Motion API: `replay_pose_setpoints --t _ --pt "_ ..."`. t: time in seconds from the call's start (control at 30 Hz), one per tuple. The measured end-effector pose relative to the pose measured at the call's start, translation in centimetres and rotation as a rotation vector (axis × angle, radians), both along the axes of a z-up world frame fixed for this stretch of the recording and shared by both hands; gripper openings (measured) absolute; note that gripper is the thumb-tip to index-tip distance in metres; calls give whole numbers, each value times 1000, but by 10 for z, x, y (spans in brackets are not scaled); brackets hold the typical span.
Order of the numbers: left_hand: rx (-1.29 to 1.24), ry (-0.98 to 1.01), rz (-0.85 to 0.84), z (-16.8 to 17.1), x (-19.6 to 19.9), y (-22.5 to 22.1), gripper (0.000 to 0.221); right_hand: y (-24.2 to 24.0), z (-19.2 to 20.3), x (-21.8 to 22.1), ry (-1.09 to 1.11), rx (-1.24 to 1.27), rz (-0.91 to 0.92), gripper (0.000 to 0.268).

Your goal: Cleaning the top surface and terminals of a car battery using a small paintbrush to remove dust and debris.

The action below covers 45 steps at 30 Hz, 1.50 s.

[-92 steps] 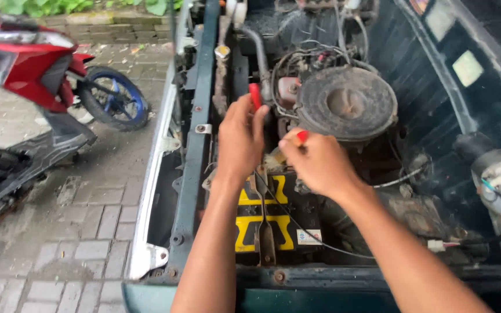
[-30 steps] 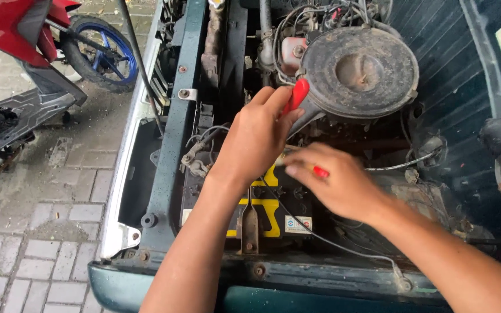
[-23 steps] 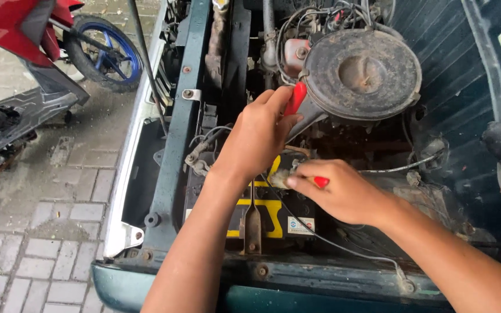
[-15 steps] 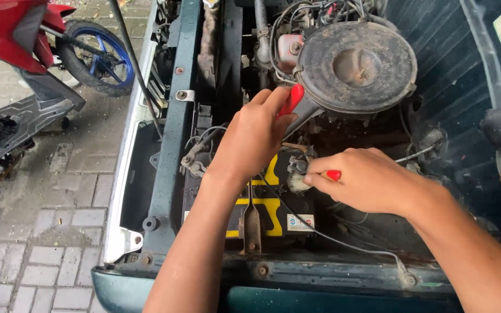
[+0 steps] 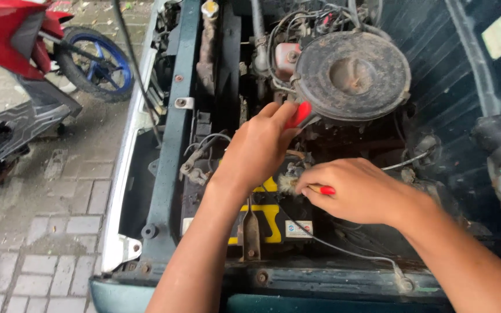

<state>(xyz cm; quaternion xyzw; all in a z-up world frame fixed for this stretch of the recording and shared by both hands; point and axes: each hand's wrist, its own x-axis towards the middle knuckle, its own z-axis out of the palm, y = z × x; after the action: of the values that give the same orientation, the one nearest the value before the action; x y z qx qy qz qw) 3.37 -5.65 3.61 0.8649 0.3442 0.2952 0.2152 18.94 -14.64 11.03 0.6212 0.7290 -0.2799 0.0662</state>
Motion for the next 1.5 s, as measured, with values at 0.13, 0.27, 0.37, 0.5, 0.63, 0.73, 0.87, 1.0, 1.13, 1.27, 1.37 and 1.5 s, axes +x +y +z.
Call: replay_pose_setpoints --t 0.13,0.27,0.37,0.5,0.63,0.73,0.87,1.0,1.13,1.27,1.37,1.5 --pt "-30 47 -24 1 -2 4 32 -1 -19 21 -79 -24 -30 27" --pt "-75 119 22 9 -1 -1 36 -5 -10 25 -89 -30 -63 44" --pt "-106 108 50 13 -2 -3 38 -5 10 9 103 -8 -57 34" --pt "-138 82 64 17 -3 -4 41 -4 -3 5 105 9 4 31" --pt "-136 80 79 15 -3 -2 43 -2 -14 13 9 4 -12 35" --pt "-138 101 94 17 -5 -4 43 -2 -27 20 -97 55 -11 38" --pt "-105 113 98 18 -5 -4 38 -5 -8 16 49 41 -63 30" --pt "-55 139 98 11 -7 0 35 1 -1 -3 283 104 -34 24" --pt "-92 122 112 18 -7 -2 36 -6 -12 1 117 2 31 21" --pt "-92 120 116 20 -8 -4 34 -5 -24 10 22 114 15 28" --pt "-101 128 115 20 -7 -4 34 -8 -32 13 27 182 36 27" --pt "-86 133 116 16 -7 -2 33 -8 -34 5 189 257 107 30"
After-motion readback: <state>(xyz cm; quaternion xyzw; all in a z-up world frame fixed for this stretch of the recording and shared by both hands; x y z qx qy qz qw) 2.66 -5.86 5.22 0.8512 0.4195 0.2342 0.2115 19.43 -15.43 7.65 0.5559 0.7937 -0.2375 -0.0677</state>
